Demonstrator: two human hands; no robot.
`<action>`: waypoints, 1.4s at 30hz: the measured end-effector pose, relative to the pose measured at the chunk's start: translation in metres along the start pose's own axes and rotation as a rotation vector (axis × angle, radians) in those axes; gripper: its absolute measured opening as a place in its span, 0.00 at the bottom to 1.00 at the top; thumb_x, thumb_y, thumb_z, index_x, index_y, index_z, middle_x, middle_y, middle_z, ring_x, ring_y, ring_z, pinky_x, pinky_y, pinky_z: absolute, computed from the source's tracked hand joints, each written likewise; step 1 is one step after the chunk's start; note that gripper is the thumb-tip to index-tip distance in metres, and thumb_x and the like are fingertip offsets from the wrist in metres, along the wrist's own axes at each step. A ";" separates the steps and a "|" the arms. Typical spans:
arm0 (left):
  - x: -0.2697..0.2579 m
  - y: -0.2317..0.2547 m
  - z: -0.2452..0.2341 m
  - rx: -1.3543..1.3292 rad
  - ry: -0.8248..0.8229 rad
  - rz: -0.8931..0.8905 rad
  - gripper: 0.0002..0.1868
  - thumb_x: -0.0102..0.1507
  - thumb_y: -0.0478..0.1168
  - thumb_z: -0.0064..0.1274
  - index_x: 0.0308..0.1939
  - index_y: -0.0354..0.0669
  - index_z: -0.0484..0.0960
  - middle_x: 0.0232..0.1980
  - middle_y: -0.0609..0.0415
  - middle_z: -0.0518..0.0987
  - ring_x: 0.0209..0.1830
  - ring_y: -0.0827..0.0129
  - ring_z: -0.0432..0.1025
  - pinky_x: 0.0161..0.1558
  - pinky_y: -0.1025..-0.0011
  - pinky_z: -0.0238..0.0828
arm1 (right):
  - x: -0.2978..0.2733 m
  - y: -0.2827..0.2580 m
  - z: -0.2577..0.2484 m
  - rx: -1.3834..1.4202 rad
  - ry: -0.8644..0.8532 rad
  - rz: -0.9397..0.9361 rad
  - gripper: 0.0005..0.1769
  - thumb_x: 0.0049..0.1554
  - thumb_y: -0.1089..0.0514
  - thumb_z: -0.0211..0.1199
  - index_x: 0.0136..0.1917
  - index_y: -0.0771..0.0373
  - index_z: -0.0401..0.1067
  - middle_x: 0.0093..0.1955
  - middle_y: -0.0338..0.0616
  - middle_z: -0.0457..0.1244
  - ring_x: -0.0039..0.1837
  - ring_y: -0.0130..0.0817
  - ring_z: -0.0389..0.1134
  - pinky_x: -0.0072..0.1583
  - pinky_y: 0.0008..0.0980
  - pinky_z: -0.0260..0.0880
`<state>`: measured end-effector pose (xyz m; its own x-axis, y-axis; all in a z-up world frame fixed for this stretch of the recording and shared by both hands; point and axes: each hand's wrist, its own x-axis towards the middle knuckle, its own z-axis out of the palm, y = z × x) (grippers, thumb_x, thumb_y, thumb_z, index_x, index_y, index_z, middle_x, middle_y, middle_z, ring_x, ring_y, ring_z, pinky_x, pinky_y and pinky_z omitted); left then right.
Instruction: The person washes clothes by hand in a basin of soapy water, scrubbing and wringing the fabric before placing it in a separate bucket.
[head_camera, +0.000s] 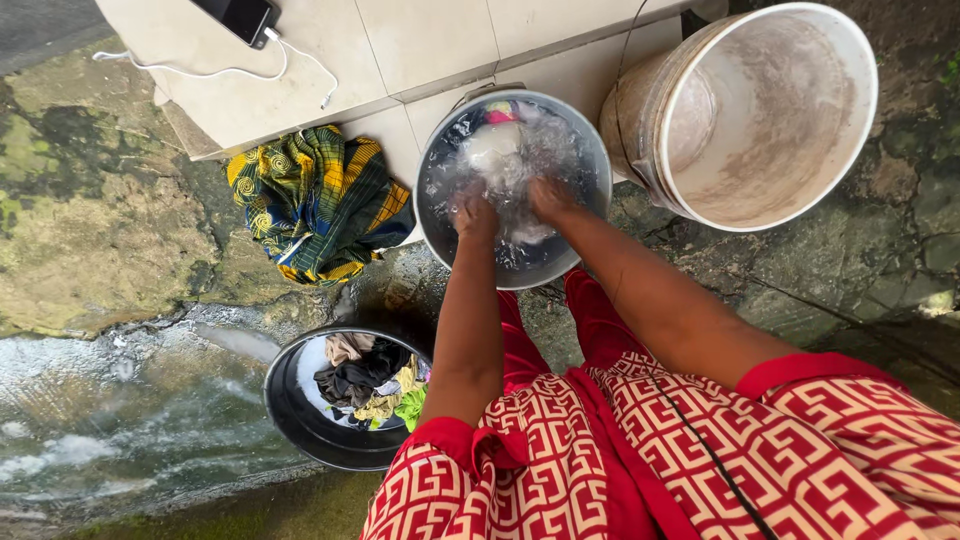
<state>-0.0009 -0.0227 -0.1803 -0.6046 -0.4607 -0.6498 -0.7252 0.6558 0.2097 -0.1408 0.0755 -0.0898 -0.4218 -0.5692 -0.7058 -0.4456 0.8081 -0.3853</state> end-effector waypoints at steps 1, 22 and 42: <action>0.006 -0.001 0.003 0.256 -0.111 0.046 0.26 0.66 0.50 0.47 0.67 0.52 0.68 0.80 0.45 0.56 0.81 0.47 0.51 0.72 0.42 0.50 | 0.001 -0.002 -0.001 -0.002 -0.021 0.006 0.35 0.58 0.68 0.44 0.75 0.48 0.63 0.73 0.60 0.55 0.72 0.60 0.57 0.70 0.51 0.59; -0.112 0.060 -0.140 -0.359 0.225 -0.208 0.60 0.45 0.63 0.71 0.76 0.47 0.62 0.75 0.32 0.58 0.70 0.30 0.57 0.60 0.47 0.63 | -0.095 -0.052 -0.086 1.161 0.117 -0.714 0.27 0.51 0.82 0.55 0.60 0.67 0.75 0.62 0.48 0.68 0.63 0.33 0.69 0.65 0.32 0.71; -0.176 0.057 -0.237 -1.484 0.437 0.259 0.11 0.72 0.45 0.46 0.49 0.41 0.76 0.39 0.51 0.78 0.39 0.64 0.72 0.44 0.68 0.70 | -0.131 -0.053 -0.139 0.443 0.364 -0.653 0.34 0.47 0.78 0.50 0.64 0.63 0.74 0.60 0.50 0.64 0.61 0.39 0.65 0.63 0.41 0.66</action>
<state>-0.0138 -0.0461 0.1193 -0.6134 -0.7364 -0.2853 -0.0960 -0.2891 0.9525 -0.1712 0.0859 0.1058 -0.4488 -0.8917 -0.0577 -0.3700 0.2443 -0.8964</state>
